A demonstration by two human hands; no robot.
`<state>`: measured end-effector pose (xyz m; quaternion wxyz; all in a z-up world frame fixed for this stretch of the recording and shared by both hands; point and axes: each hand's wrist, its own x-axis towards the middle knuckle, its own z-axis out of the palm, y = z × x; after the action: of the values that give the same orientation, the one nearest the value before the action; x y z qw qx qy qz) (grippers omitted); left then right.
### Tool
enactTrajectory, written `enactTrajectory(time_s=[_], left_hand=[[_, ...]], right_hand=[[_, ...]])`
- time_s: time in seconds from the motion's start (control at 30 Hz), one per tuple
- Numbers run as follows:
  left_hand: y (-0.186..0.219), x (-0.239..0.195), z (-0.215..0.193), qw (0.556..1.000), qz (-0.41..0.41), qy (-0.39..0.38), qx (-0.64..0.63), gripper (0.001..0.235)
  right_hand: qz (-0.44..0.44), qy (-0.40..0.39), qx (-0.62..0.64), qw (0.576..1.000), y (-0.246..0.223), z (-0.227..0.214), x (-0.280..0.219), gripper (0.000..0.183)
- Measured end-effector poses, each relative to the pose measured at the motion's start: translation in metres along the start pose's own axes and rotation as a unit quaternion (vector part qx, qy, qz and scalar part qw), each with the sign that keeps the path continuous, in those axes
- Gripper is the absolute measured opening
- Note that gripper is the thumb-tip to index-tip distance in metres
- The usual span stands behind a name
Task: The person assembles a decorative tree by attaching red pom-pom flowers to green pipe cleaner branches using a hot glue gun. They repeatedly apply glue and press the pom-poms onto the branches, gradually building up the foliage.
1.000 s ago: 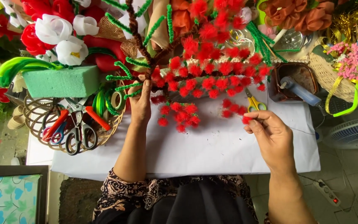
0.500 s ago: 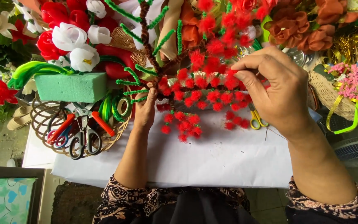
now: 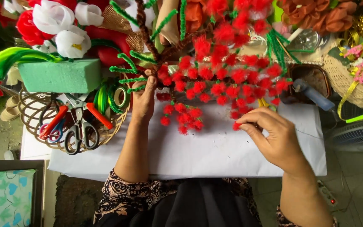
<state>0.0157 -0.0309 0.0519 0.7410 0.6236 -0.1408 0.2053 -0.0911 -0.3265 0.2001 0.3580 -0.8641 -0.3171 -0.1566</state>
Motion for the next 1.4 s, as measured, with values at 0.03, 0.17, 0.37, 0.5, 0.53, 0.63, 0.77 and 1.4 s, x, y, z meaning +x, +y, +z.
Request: enactTrajectory(time_s=[0.03,0.17,0.37,0.5,0.53,0.63,0.77,1.4], left_hand=[[-0.025,-0.003,-0.007,1.000,0.022,0.020,0.006,0.041],[-0.056,-0.005,-0.013,0.996,0.048,0.068,-0.012,0.035],[-0.047,-0.001,-0.011,0.996,0.060,0.064,0.000,0.036],[-0.061,-0.006,-0.016,0.996,0.068,0.062,0.004,0.033],[-0.057,-0.005,-0.014,0.995,0.073,0.063,-0.005,0.033],[-0.055,-0.005,-0.012,0.994,0.078,0.067,-0.022,0.032],[-0.057,-0.005,-0.010,0.992,0.075,0.080,-0.059,0.030],[-0.041,-0.006,0.001,0.991,0.042,0.087,-0.091,0.029]], right_hand=[[0.053,0.002,0.016,0.998,0.013,0.012,-0.014,0.006],[0.203,-0.034,-0.003,0.979,0.062,0.057,-0.070,0.006],[0.242,-0.035,-0.065,0.968,0.072,0.060,-0.082,0.009],[0.215,0.020,-0.104,0.971,0.100,0.046,-0.086,0.010],[0.211,0.055,-0.122,0.968,0.113,0.044,-0.086,0.008],[0.189,0.111,-0.155,0.963,0.130,0.047,-0.076,0.004],[0.141,0.127,-0.244,0.951,0.145,0.068,-0.054,0.017],[0.335,-0.032,-0.128,0.933,0.186,0.073,-0.065,0.016]])
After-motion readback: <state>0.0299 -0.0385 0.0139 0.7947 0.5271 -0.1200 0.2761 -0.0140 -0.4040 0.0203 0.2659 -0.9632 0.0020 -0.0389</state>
